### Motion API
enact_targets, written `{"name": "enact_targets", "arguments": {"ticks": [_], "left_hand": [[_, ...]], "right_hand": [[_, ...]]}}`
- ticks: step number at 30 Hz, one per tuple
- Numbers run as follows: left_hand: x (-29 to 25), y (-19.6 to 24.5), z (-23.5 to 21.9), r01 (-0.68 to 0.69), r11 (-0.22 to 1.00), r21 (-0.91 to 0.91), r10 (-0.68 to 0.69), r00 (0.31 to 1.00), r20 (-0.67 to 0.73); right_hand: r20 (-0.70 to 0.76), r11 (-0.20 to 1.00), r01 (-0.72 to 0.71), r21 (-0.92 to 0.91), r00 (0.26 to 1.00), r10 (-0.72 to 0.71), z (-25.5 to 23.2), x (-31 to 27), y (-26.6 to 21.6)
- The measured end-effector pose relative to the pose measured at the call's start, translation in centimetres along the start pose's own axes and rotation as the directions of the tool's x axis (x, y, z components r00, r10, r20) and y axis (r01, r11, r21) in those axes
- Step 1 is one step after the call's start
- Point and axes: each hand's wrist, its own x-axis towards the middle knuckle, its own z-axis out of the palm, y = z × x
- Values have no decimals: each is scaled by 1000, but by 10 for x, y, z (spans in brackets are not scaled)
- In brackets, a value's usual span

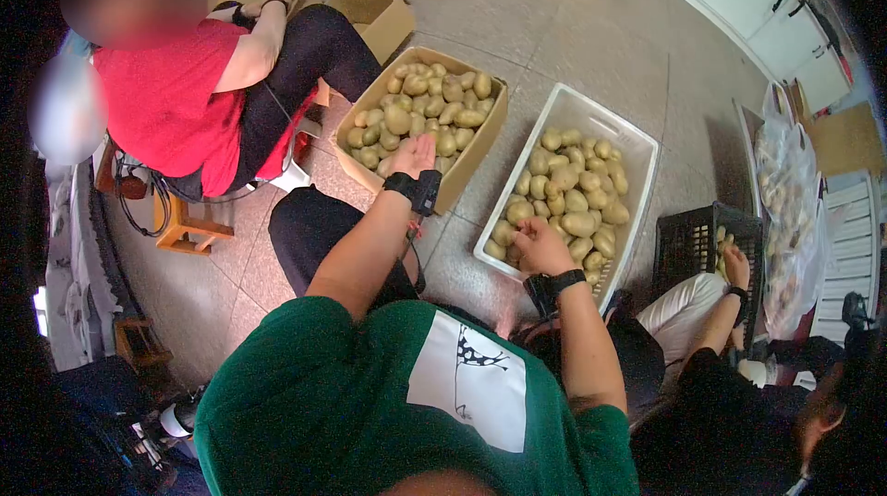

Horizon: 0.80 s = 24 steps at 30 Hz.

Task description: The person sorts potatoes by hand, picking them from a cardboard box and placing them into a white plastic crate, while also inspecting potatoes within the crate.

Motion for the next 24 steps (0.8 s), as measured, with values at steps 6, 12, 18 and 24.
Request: {"name": "enact_targets", "arguments": {"ticks": [6, 12, 18, 24], "left_hand": [[-47, -43, 4, 222, 972, 72, -218, 974, -63], [-83, -79, 4, 403, 873, 277, -399, 914, -72], [-96, -106, -12, 512, 633, 580, -578, 812, -86], [-99, -109, -11, 478, 595, 646, -550, 828, -106]], "right_hand": [[-145, 1000, -6, 0, 989, 6, -9, 2, -1], [-521, 941, 20, -339, 829, -205, -22, 3, 4], [-614, 917, -122, -381, 774, -153, -29, 8, 45], [-440, 913, -252, -321, 893, 91, -35, 3, 76]]}}
